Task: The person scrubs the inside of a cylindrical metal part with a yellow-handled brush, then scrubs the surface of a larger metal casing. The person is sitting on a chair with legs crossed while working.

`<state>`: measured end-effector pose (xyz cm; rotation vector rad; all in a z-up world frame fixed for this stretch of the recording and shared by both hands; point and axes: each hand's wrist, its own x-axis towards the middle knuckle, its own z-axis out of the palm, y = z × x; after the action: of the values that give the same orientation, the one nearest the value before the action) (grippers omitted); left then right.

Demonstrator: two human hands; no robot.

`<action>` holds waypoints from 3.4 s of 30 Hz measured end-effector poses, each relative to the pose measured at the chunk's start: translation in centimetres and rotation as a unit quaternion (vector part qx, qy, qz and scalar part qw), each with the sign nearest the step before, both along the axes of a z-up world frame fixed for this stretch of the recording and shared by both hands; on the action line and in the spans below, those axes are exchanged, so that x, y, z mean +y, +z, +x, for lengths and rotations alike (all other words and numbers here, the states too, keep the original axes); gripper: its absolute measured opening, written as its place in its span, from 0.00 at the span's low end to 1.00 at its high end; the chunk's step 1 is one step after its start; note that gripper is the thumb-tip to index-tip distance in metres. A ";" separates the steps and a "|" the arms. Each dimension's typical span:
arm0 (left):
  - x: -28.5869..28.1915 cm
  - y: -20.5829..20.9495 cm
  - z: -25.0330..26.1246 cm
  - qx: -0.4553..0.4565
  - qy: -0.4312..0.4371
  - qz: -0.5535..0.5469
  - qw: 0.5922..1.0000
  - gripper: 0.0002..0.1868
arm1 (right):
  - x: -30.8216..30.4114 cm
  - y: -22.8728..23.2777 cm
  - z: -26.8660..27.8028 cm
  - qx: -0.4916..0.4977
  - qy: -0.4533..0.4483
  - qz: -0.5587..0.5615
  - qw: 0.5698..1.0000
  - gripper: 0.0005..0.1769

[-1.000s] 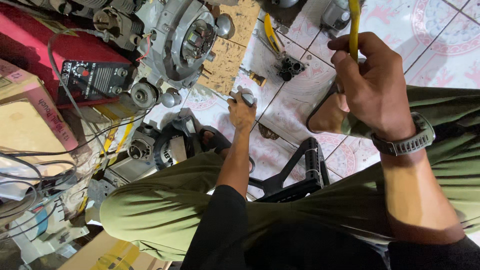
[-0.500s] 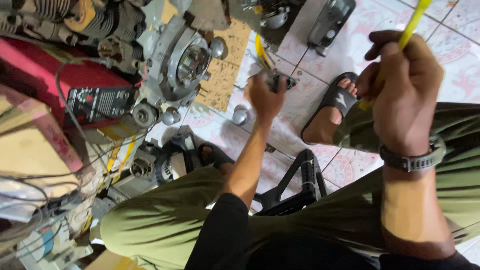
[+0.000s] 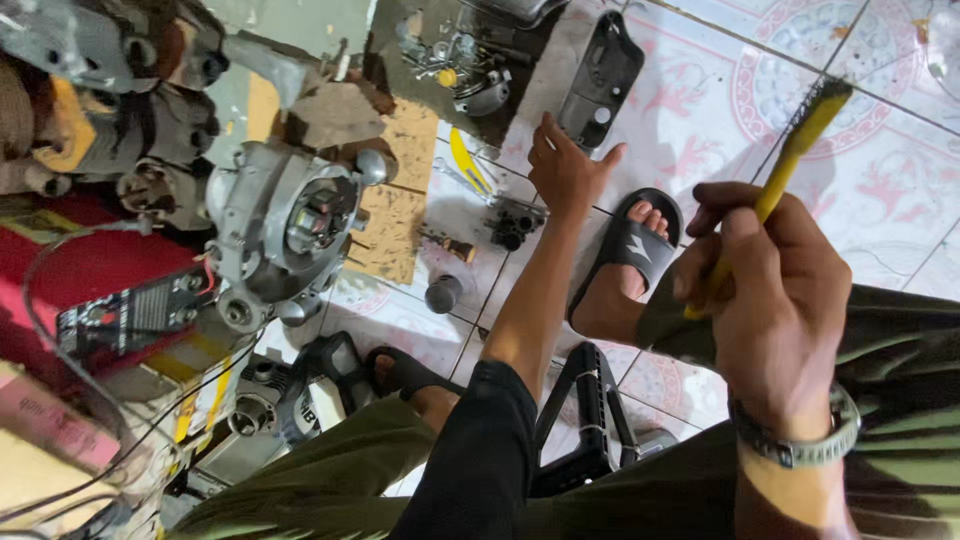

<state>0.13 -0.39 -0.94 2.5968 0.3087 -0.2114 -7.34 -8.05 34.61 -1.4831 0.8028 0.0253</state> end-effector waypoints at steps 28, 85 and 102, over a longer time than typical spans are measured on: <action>16.8 33.5 -11.3 0.190 0.090 -0.243 0.947 0.47 | 6.8 -5.3 -2.7 -0.189 0.206 -0.207 0.937 0.18; 29.1 29.9 -21.9 -0.182 0.229 -0.797 0.529 0.46 | 13.7 -8.5 -4.8 -0.088 0.371 -0.139 0.914 0.21; 27.6 31.7 -21.7 -0.150 0.310 -0.767 0.541 0.47 | 19.0 -1.7 -9.0 -0.222 0.475 -0.005 0.852 0.15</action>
<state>-21.61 27.21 30.80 0.6118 0.5360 0.1923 -16.29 10.97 32.87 -1.6767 -0.3576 0.4059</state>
